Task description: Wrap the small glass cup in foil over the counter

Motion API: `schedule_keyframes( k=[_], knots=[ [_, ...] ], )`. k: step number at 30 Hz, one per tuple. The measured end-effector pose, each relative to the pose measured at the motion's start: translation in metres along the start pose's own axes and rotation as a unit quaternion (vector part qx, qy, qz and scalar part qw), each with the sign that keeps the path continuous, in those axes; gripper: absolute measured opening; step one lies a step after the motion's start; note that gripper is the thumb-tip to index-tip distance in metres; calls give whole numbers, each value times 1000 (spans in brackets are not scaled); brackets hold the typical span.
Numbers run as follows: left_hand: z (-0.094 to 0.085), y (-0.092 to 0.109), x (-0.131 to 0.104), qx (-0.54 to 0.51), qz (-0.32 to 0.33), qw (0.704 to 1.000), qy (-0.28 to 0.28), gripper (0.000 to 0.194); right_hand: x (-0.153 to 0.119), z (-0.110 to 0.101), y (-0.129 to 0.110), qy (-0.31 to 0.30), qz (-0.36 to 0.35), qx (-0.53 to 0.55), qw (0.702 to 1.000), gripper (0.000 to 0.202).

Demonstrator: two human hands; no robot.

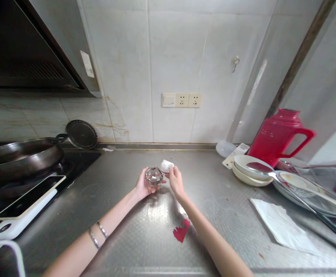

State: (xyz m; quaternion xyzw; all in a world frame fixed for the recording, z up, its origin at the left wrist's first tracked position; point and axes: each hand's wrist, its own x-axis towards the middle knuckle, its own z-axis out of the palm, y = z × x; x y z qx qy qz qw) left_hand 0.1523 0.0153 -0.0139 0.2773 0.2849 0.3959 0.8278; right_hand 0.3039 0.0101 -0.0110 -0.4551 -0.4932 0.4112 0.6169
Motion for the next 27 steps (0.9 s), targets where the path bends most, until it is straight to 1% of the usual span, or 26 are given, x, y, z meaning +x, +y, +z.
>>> schedule_keyframes(
  k=[2, 4, 7, 9, 13, 15, 17, 19, 21, 24, 27],
  knots=[
    [-3, -2, 1, 0, 11, 1000, 10, 55, -5, 12, 6, 4, -9, -9, 1000, 38],
    [-5, -5, 2, -6, 33, 999, 30, 53, -8, 21, 9, 10, -3, -30, 999, 35],
    [-5, -9, 1, -10, 60, 997, 49, 52, -11, 29, 11, 30, -4, -66, 997, 31],
    [-3, -10, 0, -15, 60, 997, 53, 52, -13, 31, 11, 48, -20, -84, 995, 31],
    [2, -10, -6, -36, 54, 997, 52, 50, -15, 26, 2, 44, -51, -93, 993, 34],
    [3, -10, -8, -34, 40, 998, 37, 51, -14, 18, -6, 40, -81, -103, 991, 35],
    [1, -10, -10, -29, 15, 999, 15, 52, -12, 7, -14, 41, -121, -148, 981, 36],
    [1, -10, -11, -29, -13, 1000, -1, 53, -9, -5, -20, 23, -158, -194, 968, 36],
    [1, -11, -12, -32, -45, 998, -10, 54, -7, -13, -26, -20, -178, -232, 956, 34],
    [5, -14, -14, -30, -83, 996, -22, 56, -7, -19, -31, -95, -175, -277, 940, 31],
    [8, -17, -16, -17, -107, 994, -33, 61, -11, -17, -34, -163, -171, -298, 925, 31]
  ],
)
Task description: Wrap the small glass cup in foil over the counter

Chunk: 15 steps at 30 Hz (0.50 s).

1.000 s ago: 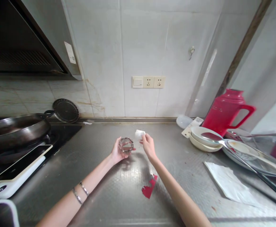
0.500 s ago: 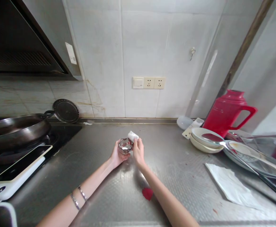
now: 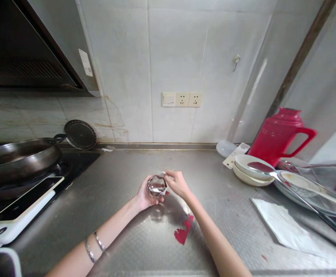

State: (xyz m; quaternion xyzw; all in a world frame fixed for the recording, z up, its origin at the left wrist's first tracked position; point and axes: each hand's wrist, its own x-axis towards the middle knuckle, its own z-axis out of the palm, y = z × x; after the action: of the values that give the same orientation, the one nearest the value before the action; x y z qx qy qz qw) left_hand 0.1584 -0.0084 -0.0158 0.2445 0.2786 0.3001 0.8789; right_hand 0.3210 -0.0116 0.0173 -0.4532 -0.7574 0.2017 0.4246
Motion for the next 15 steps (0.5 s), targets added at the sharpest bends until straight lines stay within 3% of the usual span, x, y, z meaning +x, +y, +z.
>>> schedule_keyframes(
  k=[4, 9, 15],
  knots=[
    [3, -4, 0, 30, -41, 999, -15, 71, -3, 4, -7, -47, -16, 24, 998, 33],
    [6, -8, -3, 49, -41, 998, -11, 75, -6, 3, -16, -67, -60, 31, 995, 36],
    [10, -8, -6, 51, -27, 998, 5, 68, -9, 2, -23, -119, -179, 18, 976, 28]
  ],
)
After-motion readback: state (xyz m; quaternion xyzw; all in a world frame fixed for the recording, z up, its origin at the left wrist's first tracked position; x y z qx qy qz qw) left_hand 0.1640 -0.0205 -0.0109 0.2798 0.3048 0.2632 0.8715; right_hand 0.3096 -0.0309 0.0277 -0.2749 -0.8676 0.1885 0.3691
